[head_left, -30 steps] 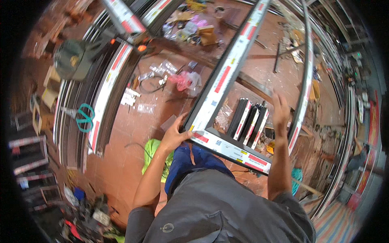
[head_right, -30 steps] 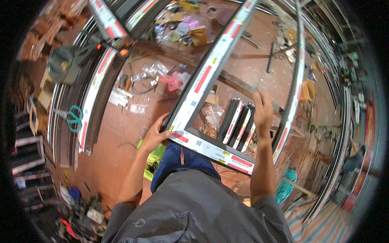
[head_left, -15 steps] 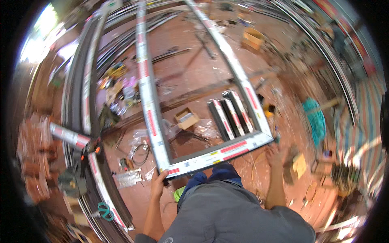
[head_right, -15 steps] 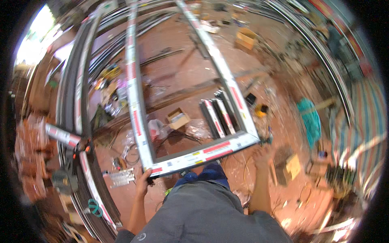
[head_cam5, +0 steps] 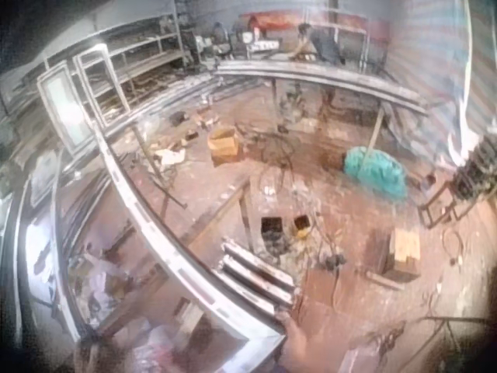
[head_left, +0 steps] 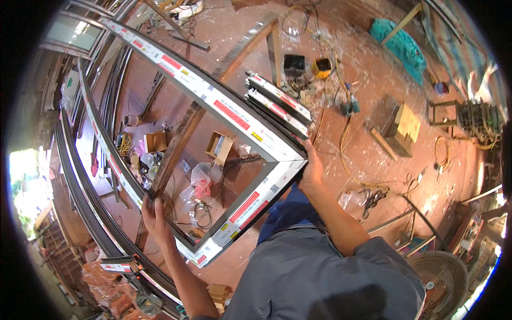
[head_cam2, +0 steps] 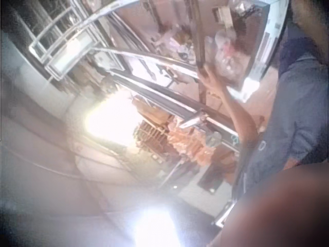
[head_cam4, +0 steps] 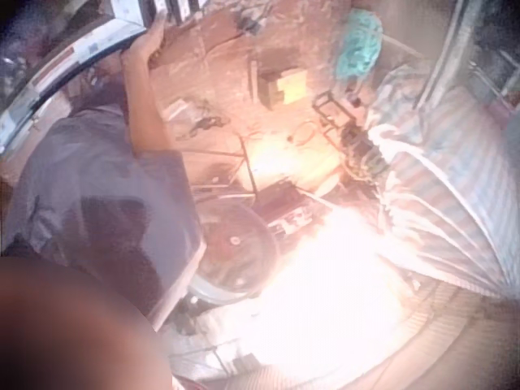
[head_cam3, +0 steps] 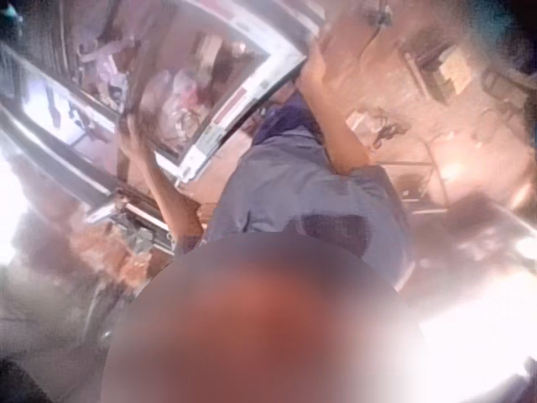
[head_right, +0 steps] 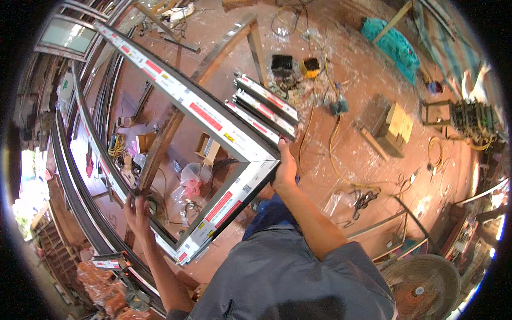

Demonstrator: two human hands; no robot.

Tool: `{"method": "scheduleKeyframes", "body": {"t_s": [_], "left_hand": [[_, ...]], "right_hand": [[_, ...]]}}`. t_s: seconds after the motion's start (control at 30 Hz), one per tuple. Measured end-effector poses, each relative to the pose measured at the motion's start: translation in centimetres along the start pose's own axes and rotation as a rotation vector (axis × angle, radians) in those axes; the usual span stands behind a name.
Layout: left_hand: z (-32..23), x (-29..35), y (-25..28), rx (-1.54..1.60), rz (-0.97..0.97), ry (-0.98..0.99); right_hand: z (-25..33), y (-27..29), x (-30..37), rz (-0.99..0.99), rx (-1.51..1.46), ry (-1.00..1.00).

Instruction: The person assembles a window frame by aligning metal profiles and securing them with a power drill. They repeatedly position the frame, insert fasteners, and tighten them while adjusting the frame's orientation.

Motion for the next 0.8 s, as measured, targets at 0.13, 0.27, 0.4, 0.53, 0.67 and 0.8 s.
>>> {"method": "scheduleKeyframes", "body": {"t_s": [0.13, 0.27, 0.4, 0.53, 0.67, 0.8], "left_hand": [[-10.2, -10.2, -14.1, -0.393, 0.111, -0.192], [-9.2, -24.4, -22.9, -0.502, 0.047, -0.274], [-14.5, -26.7, -31.5, 0.011, 0.425, 0.217], [-13.1, -32.6, -31.8, -0.014, 0.392, 0.285], [-11.0, -35.6, -31.5, -0.099, 0.271, 0.311], [-11.1, -35.3, -32.1, -0.109, 0.196, 0.303]], "right_hand": [[-0.6, 1.0, -1.1, 0.041, 0.014, 0.061], [-1.2, 2.6, -0.3, 0.086, -0.111, -0.141], [0.5, 0.8, 0.0, 0.165, -0.154, -0.053], [-1.2, 1.3, -0.6, 0.135, -0.137, -0.060], [-0.8, 0.6, -0.4, 0.118, -0.095, -0.053], [0.2, -0.1, -0.7, 0.139, 0.019, 0.048]]}}
Point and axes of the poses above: each hand's wrist, its own x-axis away from the middle knuckle, its own y-axis out of the back of the hand, z = x × y, the point moved 3 cm from there along -x, towards the middle knuckle, and after that the axes turned 7 degrees about -x, right-handed, at the moved point
